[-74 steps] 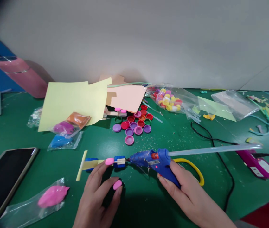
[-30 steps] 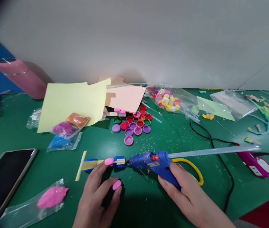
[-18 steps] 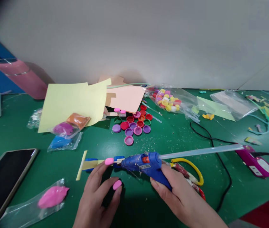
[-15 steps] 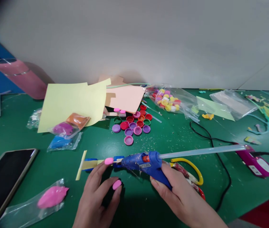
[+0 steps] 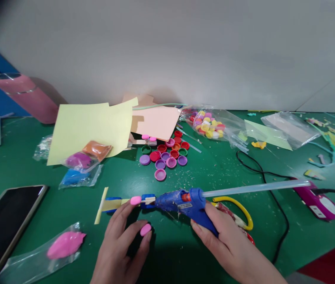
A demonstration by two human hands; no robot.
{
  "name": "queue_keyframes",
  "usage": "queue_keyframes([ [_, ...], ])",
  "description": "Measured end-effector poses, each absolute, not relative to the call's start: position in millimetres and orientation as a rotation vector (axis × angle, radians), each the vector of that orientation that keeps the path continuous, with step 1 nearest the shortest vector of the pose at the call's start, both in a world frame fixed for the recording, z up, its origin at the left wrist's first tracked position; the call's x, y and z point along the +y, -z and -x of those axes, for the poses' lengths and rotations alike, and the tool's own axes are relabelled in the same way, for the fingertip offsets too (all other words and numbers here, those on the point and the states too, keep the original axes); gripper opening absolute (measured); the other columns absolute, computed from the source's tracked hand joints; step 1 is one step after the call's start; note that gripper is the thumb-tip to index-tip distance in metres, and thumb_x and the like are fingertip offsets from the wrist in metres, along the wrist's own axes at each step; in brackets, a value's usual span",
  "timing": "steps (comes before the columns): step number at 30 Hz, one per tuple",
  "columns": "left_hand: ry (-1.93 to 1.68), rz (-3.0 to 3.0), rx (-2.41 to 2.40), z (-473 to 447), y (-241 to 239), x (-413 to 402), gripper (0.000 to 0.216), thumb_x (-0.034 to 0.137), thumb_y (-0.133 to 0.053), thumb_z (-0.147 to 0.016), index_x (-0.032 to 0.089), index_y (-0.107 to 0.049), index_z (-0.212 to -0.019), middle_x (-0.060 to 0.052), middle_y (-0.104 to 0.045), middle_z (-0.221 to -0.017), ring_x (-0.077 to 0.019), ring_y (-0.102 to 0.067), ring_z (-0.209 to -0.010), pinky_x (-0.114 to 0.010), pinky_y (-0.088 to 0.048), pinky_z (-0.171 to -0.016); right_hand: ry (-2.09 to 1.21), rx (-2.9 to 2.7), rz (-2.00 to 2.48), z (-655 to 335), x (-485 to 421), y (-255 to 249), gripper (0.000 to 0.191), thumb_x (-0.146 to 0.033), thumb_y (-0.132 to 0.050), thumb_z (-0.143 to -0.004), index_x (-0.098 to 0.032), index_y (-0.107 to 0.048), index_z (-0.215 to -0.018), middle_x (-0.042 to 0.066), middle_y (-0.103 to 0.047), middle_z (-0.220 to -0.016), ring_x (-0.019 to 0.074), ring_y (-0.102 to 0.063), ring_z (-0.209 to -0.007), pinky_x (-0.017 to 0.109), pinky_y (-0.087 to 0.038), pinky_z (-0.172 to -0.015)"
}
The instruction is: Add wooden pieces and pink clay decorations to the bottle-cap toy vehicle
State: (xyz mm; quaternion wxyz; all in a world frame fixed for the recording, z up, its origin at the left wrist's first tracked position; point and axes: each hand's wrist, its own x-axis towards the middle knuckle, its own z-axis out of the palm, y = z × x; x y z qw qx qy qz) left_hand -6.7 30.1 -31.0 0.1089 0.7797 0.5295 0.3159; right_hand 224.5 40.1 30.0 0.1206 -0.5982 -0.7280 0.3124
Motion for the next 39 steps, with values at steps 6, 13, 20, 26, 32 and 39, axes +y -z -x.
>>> queue_keyframes([
  [6, -0.912, -2.293, 1.555, 8.3, 32.2, 29.4, 0.017, 0.011, -0.055, -0.073, 0.018, -0.059, -0.088, -0.017, -0.040, -0.124, -0.0324, -0.037, -0.118, -0.051, -0.043, -0.087, -0.894, -2.109, 1.764, -227.7, 38.8, -30.6, 0.023, -0.037, -0.038, -0.087, -0.020, -0.053, -0.093, 0.004, -0.062, -0.079, 0.0172, -0.059, -0.067, 0.026, -0.050, -0.060],
  [13, -0.916, -2.306, 1.557, 8.0, 33.2, 31.4, 0.017, 0.011, -0.055, -0.073, 0.018, -0.059, -0.087, -0.017, -0.041, -0.123, -0.0323, -0.038, -0.118, -0.051, -0.043, -0.087, -0.855, -2.118, 1.755, -227.1, 40.1, -30.3, 0.021, -0.036, -0.039, -0.087, -0.021, -0.053, -0.090, 0.003, -0.061, -0.078, 0.0166, -0.058, -0.066, 0.025, -0.050, -0.060],
  [20, -0.920, -2.295, 1.557, 7.3, 32.5, 30.9, 0.017, 0.011, -0.055, -0.072, 0.018, -0.059, -0.087, -0.017, -0.041, -0.124, -0.0322, -0.039, -0.117, -0.050, -0.043, -0.087, -0.900, -2.140, 1.772, -229.8, 38.1, -27.8, 0.023, -0.038, -0.037, -0.087, -0.021, -0.052, -0.092, 0.004, -0.061, -0.079, 0.0177, -0.058, -0.068, 0.028, -0.050, -0.061],
  [26, -0.918, -2.301, 1.561, 7.8, 33.5, 30.6, 0.017, 0.011, -0.055, -0.073, 0.017, -0.059, -0.087, -0.017, -0.041, -0.124, -0.0328, -0.038, -0.118, -0.051, -0.043, -0.087, -0.833, -2.144, 1.737, -233.1, 36.8, -27.3, 0.021, -0.036, -0.039, -0.087, -0.021, -0.053, -0.093, 0.004, -0.061, -0.081, 0.0176, -0.058, -0.070, 0.027, -0.050, -0.063],
  [32, -0.920, -2.294, 1.560, 8.1, 34.3, 30.1, 0.017, 0.011, -0.055, -0.073, 0.018, -0.059, -0.087, -0.017, -0.040, -0.124, -0.0321, -0.038, -0.118, -0.051, -0.043, -0.087, -0.866, -2.128, 1.767, -231.1, 36.2, -28.4, 0.021, -0.036, -0.040, -0.087, -0.021, -0.053, -0.089, 0.002, -0.060, -0.076, 0.0156, -0.057, -0.064, 0.024, -0.049, -0.059],
  [39, -0.932, -2.302, 1.563, 7.8, 33.2, 31.2, 0.017, 0.011, -0.055, -0.072, 0.018, -0.059, -0.087, -0.016, -0.042, -0.124, -0.0317, -0.039, -0.117, -0.050, -0.044, -0.087, -0.895, -2.033, 1.777, -229.3, 39.7, -23.8, 0.022, -0.038, -0.041, -0.086, -0.022, -0.052, -0.096, 0.002, -0.060, -0.077, 0.0163, -0.057, -0.066, 0.025, -0.048, -0.059],
])
